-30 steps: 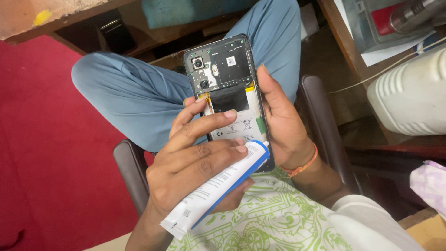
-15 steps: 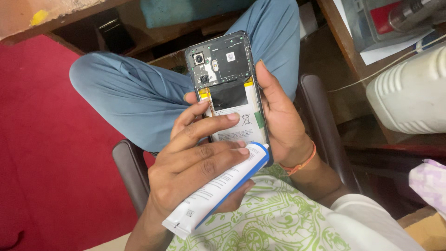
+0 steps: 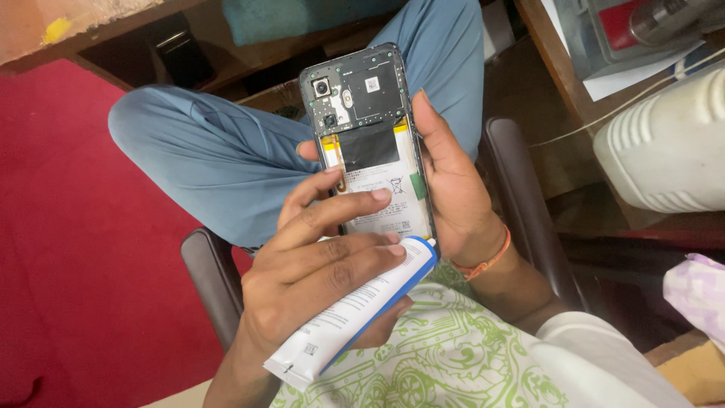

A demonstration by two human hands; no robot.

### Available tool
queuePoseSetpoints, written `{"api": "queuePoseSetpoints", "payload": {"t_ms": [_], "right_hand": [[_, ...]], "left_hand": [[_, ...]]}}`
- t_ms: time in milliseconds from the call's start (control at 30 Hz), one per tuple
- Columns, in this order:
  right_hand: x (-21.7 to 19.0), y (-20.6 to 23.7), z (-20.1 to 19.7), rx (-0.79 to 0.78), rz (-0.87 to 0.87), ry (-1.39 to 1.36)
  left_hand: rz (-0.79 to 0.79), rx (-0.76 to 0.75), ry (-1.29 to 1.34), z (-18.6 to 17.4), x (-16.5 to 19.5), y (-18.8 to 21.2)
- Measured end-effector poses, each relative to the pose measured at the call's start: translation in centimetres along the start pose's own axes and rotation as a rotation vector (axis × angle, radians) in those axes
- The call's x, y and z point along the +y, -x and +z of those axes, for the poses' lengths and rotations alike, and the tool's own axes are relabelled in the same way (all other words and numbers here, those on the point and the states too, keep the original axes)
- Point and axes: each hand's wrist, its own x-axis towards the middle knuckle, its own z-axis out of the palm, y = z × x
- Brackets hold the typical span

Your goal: The person aligns and attaches a new back cover to a smartphone, then applies adhesive along the internal frame edges of the phone body. The person handles the phone and back cover by hand and uses a tube of adhesive.

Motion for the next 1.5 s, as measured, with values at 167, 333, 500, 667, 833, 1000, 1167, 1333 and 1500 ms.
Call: {"api": "queuePoseSetpoints", "payload": {"t_ms": [167,333,500,667,833,1000,1167,1333,1500], "right_hand": [[0.0,-0.2,0.3,-0.03,0.014,-0.067],[-0.4,-0.8,0.5,0.017,-0.01,-0.017],[-0.2,-1.0,0.7,0.005,-0.001,0.022],[-0.5,-1.3,0.7,0.024,0.014,0.005],[-0.7,-1.1,1.0,0.151,-0.002,0.123],[0.0,-1.3,1.4,0.028,0.051,0.032],[0.9,-0.8,1.2,0.028,0.037,0.018],[0.7,-0.4,1.0,0.077,0.008,0.065],[0.3,-0.1,0.8,0.086,0.068,-0.023]], "left_hand": [[0.049,0.0,0.015,-0.2,-0.2,-0.4],[0.081,0.013,0.03,-0.6,-0.5,-0.8],[0.114,0.015,0.058,-0.8,-0.9,-0.4],[0.131,0.023,-0.007,-1.0,-1.2,0.0],[0.133,0.04,0.001,-1.0,-0.7,-0.1],[0.151,0.107,-0.055,-1.1,-0.4,-0.6],[0.124,0.088,-0.109,-1.1,-0.5,-0.1],[0.089,0.093,-0.084,-0.3,-0.5,0.0],[0.07,0.091,-0.104,-0.4,-0.5,-0.3]]}}
